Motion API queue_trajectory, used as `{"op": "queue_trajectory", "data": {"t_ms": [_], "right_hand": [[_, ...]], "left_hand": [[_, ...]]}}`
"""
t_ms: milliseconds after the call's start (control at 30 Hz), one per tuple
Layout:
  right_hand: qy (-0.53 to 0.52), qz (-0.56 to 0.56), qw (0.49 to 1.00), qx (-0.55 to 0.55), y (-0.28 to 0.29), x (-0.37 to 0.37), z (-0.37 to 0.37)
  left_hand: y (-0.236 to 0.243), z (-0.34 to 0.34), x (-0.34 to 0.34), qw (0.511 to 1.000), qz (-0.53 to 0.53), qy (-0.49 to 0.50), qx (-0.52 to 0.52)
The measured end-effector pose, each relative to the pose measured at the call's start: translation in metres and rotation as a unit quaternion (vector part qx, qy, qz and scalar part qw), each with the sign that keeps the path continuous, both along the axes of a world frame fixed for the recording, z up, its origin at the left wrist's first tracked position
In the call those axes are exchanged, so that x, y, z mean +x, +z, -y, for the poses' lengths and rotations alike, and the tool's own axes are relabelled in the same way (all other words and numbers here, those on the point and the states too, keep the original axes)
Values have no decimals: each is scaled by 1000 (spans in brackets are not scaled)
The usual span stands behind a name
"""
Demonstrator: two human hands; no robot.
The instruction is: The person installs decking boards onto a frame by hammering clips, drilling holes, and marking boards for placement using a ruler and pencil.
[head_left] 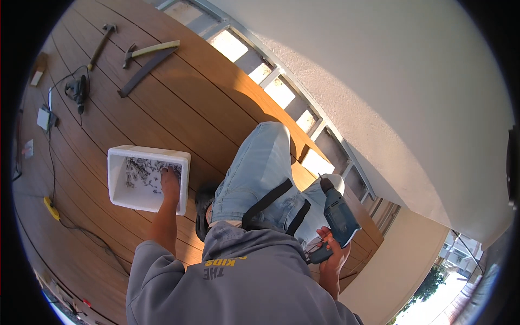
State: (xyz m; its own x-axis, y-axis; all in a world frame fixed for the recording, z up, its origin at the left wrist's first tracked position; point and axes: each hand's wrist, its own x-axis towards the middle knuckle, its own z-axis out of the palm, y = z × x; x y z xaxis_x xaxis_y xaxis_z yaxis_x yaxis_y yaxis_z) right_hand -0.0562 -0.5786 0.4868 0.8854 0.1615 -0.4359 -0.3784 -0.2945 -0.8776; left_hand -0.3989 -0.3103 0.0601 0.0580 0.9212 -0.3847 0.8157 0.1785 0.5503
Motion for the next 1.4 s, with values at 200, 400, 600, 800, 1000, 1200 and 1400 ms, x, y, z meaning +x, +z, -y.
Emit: {"op": "queue_trajectory", "data": {"t_ms": [200,400,600,800,1000,1200,1400], "right_hand": [[-16,-18,1000,5,-5,2,13],[-47,-15,999,-3,-16,-12,25],[18,-33,999,-16,-26,-1,37],[34,-29,999,1,-30,9,35],[61,-23,998,15,-28,2,31],[61,-43,997,33,-11,18,27],[82,-73,990,85,-1,44,49]], "left_hand": [[7,-8,-18,993,-56,-95,35],[50,-27,-39,890,331,215,-229],[94,5,-74,667,623,266,-312],[112,32,-78,580,708,300,-268],[126,20,-75,539,741,299,-266],[149,-11,-30,686,639,181,-298],[186,-40,82,765,554,42,-327]]}}
